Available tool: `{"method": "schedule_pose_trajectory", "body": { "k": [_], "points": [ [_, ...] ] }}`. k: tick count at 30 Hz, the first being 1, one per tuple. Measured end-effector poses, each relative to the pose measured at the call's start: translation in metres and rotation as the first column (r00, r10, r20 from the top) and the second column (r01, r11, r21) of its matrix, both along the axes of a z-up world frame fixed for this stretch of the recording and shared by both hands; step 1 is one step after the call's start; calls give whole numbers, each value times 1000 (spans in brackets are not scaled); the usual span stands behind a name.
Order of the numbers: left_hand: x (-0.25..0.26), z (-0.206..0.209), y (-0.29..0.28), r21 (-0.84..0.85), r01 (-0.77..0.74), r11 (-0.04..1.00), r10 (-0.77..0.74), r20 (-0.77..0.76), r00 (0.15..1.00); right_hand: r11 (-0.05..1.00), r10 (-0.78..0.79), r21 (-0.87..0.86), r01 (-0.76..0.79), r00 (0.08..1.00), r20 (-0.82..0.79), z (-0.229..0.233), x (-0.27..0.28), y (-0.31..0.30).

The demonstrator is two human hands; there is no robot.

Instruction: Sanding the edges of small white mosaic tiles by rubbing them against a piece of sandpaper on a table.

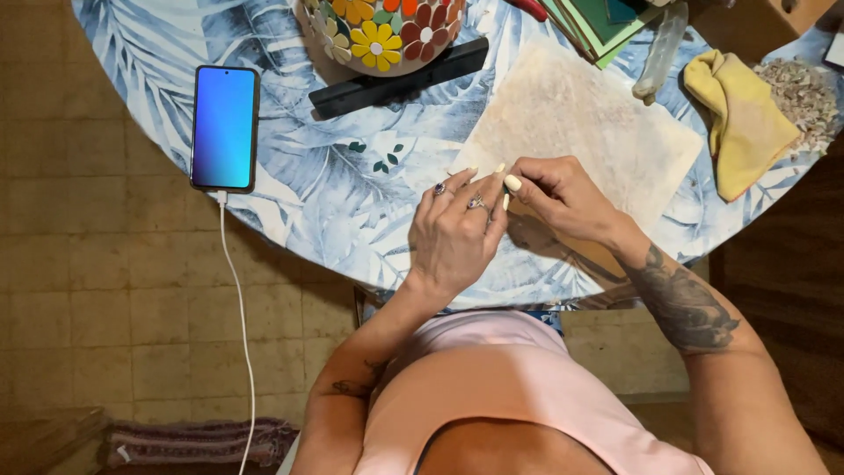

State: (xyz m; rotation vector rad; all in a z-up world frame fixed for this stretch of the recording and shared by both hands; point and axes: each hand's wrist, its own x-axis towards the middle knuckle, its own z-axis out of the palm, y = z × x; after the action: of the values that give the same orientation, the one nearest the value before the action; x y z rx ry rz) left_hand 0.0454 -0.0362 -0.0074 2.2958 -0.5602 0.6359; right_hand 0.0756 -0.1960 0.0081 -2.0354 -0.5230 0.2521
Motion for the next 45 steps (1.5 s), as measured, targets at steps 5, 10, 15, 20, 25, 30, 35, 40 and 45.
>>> {"method": "schedule_pose_trajectory", "body": {
  "k": [5,10,15,20,25,30,35,40,45],
  "points": [
    [-6,-8,15,144,70,987,-69,-17,998,970,42,-243,4,981,187,-18,15,-11],
    [-6,-23,20,339,199,920,-184,-77,980,826,186,-556,96,884,429,-39,35,7],
    [-2,-26,22,391,254,885,-248,-65,966,775,256,-594,217,751,608,-41,18,7],
    [-3,-21,24,406,285,868,-275,-83,958,744,218,-618,253,782,583,-47,-36,-38],
    [-5,-7,26,477,280,833,-248,-130,960,793,197,-545,271,733,651,-59,11,-3],
    [-10,-5,23,512,283,811,-198,-216,956,754,189,-598,272,783,593,-60,42,23],
    [-8,-11,24,504,260,824,-214,-149,965,722,196,-648,241,827,526,-52,35,21],
    [-11,-16,22,493,240,837,-182,-162,970,695,243,-692,197,841,484,-53,37,19],
    [-12,-16,23,457,249,854,-209,-137,968,660,267,-723,205,835,481,-54,36,18]
  ]
}}
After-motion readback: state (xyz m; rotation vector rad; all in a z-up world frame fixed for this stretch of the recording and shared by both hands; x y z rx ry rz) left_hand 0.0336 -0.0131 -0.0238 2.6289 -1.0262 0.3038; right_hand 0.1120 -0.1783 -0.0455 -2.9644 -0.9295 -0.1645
